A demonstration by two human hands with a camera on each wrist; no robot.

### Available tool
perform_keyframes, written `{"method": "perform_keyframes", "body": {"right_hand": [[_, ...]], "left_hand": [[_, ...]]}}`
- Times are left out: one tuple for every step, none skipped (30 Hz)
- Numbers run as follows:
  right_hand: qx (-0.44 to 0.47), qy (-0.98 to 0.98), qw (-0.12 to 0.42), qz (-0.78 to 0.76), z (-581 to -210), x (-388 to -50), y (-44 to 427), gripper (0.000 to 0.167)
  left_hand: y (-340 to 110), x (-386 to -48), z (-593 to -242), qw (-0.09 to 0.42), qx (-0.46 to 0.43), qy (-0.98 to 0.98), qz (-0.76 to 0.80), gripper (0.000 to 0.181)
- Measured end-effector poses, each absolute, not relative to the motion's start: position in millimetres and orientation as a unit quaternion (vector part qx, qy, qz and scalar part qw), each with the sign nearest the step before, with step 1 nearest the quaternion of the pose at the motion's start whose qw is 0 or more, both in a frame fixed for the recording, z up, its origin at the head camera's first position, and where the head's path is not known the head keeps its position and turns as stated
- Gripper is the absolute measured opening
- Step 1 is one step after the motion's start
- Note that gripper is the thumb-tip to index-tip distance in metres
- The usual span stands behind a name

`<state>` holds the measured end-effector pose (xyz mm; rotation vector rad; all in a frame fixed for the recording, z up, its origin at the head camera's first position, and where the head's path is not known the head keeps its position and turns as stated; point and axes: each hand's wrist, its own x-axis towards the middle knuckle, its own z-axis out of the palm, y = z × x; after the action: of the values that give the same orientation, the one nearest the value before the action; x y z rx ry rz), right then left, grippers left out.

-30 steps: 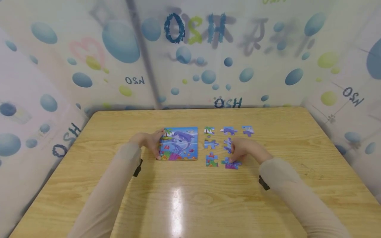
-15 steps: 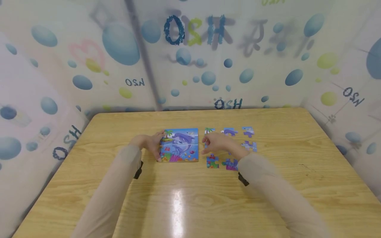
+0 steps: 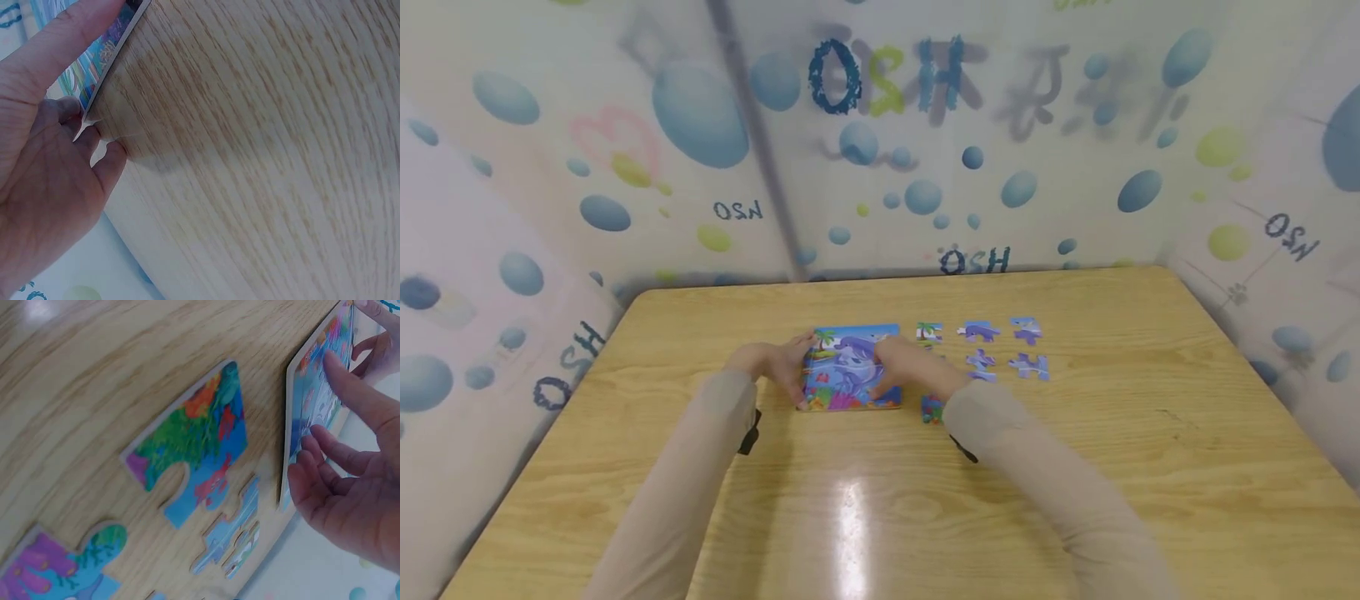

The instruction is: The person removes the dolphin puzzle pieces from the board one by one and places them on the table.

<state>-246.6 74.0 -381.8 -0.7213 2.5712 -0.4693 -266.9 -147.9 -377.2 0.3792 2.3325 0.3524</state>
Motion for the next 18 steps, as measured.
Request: {"method": "perform_keyframes", "body": {"right_hand": [[-0.257, 0.930, 0.211, -0.158, -381.6, -246.3, 71.6, 0.056], [-0.248, 0.933, 0.212, -0.151, -380.9, -245.8, 69.5, 0.055], [-0.240, 0.936, 0.214, -0.145, -380.2, -245.4, 67.8, 0.053], [-0.233, 0.937, 0.217, -0.142, -379.3, -245.4, 67.0, 0.052], [-0.225, 0.938, 0.221, -0.142, -378.6, -245.2, 66.5, 0.051], [-0.219, 0.939, 0.224, -0.143, -378.0, -245.2, 65.9, 0.050], [-0.214, 0.939, 0.228, -0.146, -377.5, -245.1, 65.5, 0.049], [-0.210, 0.938, 0.231, -0.150, -377.4, -245.0, 65.2, 0.048], [-0.209, 0.937, 0.234, -0.154, -377.3, -245.0, 64.9, 0.048], [-0.207, 0.935, 0.238, -0.164, -377.5, -244.9, 64.4, 0.048], [-0.203, 0.933, 0.241, -0.175, -377.8, -244.8, 64.0, 0.049], [-0.199, 0.931, 0.244, -0.186, -378.0, -244.5, 63.6, 0.051], [-0.197, 0.928, 0.246, -0.198, -378.4, -244.3, 63.3, 0.052], [-0.195, 0.926, 0.248, -0.209, -378.7, -244.1, 63.2, 0.052], [-0.194, 0.924, 0.247, -0.218, -378.8, -244.0, 63.3, 0.052], [-0.193, 0.922, 0.247, -0.227, -379.2, -243.8, 63.5, 0.052], [-0.194, 0.922, 0.244, -0.231, -379.5, -243.7, 63.8, 0.049], [-0.197, 0.919, 0.244, -0.238, -379.8, -243.6, 64.4, 0.045]], "left_hand": [[-148.2, -266.3, -377.2, 0.367, 0.146, 0.908, 0.138, 0.121], [-148.5, -265.8, -377.1, 0.367, 0.144, 0.908, 0.138, 0.121], [-148.6, -265.3, -377.0, 0.367, 0.143, 0.909, 0.140, 0.121], [-148.0, -265.0, -376.5, 0.366, 0.142, 0.909, 0.140, 0.122], [-147.6, -264.8, -376.1, 0.364, 0.141, 0.910, 0.139, 0.122], [-147.1, -264.6, -375.5, 0.364, 0.138, 0.910, 0.141, 0.122], [-146.8, -264.3, -374.9, 0.363, 0.139, 0.911, 0.140, 0.122], [-146.5, -264.1, -374.6, 0.364, 0.138, 0.911, 0.139, 0.122], [-146.4, -263.9, -374.3, 0.365, 0.137, 0.910, 0.141, 0.122], [-146.4, -263.8, -374.1, 0.365, 0.135, 0.910, 0.142, 0.122], [-146.4, -263.6, -374.0, 0.366, 0.134, 0.910, 0.144, 0.122], [-146.5, -263.3, -374.0, 0.366, 0.133, 0.909, 0.146, 0.122], [-146.6, -263.2, -374.1, 0.367, 0.133, 0.909, 0.146, 0.122], [-146.6, -263.0, -374.2, 0.366, 0.132, 0.909, 0.148, 0.122], [-146.7, -262.8, -374.4, 0.366, 0.132, 0.909, 0.149, 0.122], [-146.8, -262.5, -374.5, 0.367, 0.130, 0.909, 0.150, 0.122], [-146.9, -262.1, -374.8, 0.367, 0.130, 0.909, 0.150, 0.122], [-147.1, -261.8, -375.1, 0.368, 0.129, 0.908, 0.151, 0.122]]}}
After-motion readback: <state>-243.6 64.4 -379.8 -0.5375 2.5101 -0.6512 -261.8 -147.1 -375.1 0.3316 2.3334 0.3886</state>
